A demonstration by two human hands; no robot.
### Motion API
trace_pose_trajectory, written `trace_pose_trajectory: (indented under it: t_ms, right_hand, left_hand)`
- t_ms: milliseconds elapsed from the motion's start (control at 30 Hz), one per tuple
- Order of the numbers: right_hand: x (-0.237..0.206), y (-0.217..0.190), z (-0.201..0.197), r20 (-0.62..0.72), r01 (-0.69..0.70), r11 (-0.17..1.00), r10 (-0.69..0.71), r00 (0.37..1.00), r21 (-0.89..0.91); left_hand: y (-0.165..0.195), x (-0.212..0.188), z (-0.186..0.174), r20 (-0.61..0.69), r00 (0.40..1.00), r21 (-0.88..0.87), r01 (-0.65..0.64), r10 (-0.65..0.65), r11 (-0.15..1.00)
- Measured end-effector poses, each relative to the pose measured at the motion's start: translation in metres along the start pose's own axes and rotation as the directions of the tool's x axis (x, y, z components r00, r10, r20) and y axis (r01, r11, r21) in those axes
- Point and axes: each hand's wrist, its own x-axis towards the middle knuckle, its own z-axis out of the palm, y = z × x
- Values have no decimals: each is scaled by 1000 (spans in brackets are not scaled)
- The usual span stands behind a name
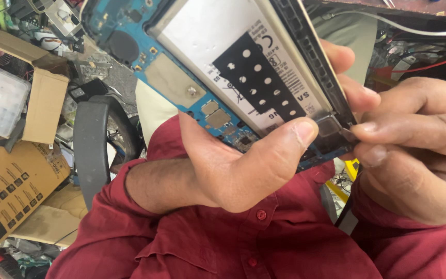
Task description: The person sits at a cluttered repair bench and disassembles a Samsung smartphone. They pry the back cover off using a metal pry tool, separate the cover from the frame, remove the battery, and use tweezers to work on the exposed internal components.
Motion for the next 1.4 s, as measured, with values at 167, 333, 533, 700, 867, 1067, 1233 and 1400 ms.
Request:
trace_pose_trajectory:
  t_ms: [167,333,533,700,867,1067,1233,1400]
  right_hand:
    - [5,-5,2,-10,-74,997,74,997,-10]
    - [-10,-23,0,-34,-424,903,427,904,72]
    - [-9,-19,-5,-30,-415,906,414,910,-82]
    - [8,-21,-8,82,-337,930,351,933,-145]
    - [6,-35,8,-49,-471,873,469,882,-129]
    - [6,-19,-1,51,-211,963,222,974,-166]
    - [2,-21,-9,81,-228,950,250,965,-211]
    - [8,-18,-18,141,-129,971,159,977,-199]
  left_hand:
    - [2,1,2,-9,1000,62,-4,5,998]
    - [-5,-5,-3,10,1000,161,-15,13,987]
    - [4,-2,-4,153,983,483,-164,101,860]
    - [-19,18,-5,255,785,445,-614,565,652]
    - [-57,5,6,126,680,475,-681,722,558]
    - [-58,9,40,-31,616,507,-669,787,543]
    - [-38,2,30,90,699,482,-653,709,583]
    - [-44,12,14,151,626,401,-746,765,531]
